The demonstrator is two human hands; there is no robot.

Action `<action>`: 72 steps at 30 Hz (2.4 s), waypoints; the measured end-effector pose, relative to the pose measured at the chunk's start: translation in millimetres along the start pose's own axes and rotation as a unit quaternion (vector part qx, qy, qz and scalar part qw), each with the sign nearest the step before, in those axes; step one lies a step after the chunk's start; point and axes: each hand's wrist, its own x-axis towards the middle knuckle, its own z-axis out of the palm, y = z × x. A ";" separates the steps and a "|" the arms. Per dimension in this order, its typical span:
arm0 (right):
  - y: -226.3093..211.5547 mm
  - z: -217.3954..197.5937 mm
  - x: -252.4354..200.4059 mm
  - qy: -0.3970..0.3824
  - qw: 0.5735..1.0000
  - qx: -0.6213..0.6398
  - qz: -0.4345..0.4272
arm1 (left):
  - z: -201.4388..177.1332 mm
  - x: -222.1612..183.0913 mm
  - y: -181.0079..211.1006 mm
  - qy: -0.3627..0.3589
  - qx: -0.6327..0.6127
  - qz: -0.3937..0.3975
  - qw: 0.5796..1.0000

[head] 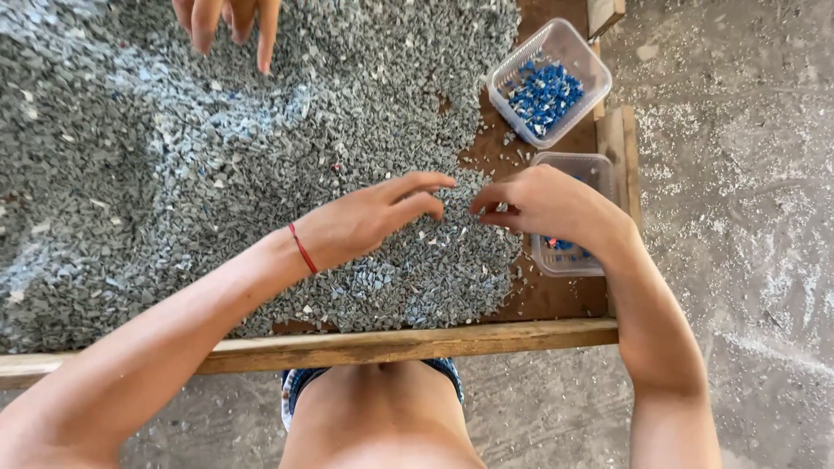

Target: Sorting small blue plastic fragments from a large pile of shredded grey plastic into containers.

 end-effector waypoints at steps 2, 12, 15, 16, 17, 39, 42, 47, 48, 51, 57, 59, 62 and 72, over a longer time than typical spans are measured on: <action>4.3 11.5 0.2 0.009 0.999 -0.042 -0.006 | 3.3 -4.6 -2.5 0.014 0.011 -0.005 1.000; 3.7 11.3 -1.7 -0.017 0.991 -0.134 0.021 | 15.3 -9.1 -32.0 0.011 0.178 0.036 0.983; 4.6 16.4 -4.2 -0.032 0.985 -0.166 0.039 | 11.0 -5.5 -25.1 0.001 0.213 0.043 0.976; 4.2 15.8 -5.7 -0.032 0.985 -0.166 0.039 | 11.9 -5.3 -24.6 0.001 0.213 0.043 0.976; 3.7 15.3 -7.5 -0.036 0.984 -0.170 0.032 | 12.8 -4.9 -24.2 0.015 0.236 0.053 0.970; -18.3 -20.2 -7.1 -0.071 0.996 0.018 0.046 | 5.8 -14.7 -27.8 0.009 0.225 0.017 0.974; -8.2 -24.5 -11.6 -0.069 0.991 0.106 0.037 | 8.5 -16.1 -30.8 0.010 0.241 0.013 0.971; 1.2 -23.2 -15.6 -0.066 0.976 0.206 0.007 | 8.9 -15.5 -30.1 0.007 0.254 0.027 0.967; 2.2 -22.3 -15.1 -0.065 0.972 0.225 -0.011 | 10.3 -15.4 -31.2 0.010 0.259 0.032 0.965; -1.3 -24.4 -9.4 -0.029 0.965 0.246 -0.086 | 9.3 -16.0 -29.8 0.010 0.264 0.033 0.964; 1.8 -14.8 -5.5 0.008 0.932 0.344 -0.110 | 6.1 -16.0 -23.0 0.019 0.253 0.031 0.967; 0.1 -12.5 -5.1 0.008 0.925 0.362 -0.112 | 7.1 -15.1 -21.8 0.021 0.250 0.038 0.967; -2.9 -9.0 -3.9 0.015 0.917 0.384 -0.107 | 3.5 -12.9 -12.7 0.025 0.230 0.041 0.972; -21.4 20.7 10.8 0.087 0.893 0.431 -0.097 | 9.4 -7.1 10.3 0.064 -0.031 -0.092 0.993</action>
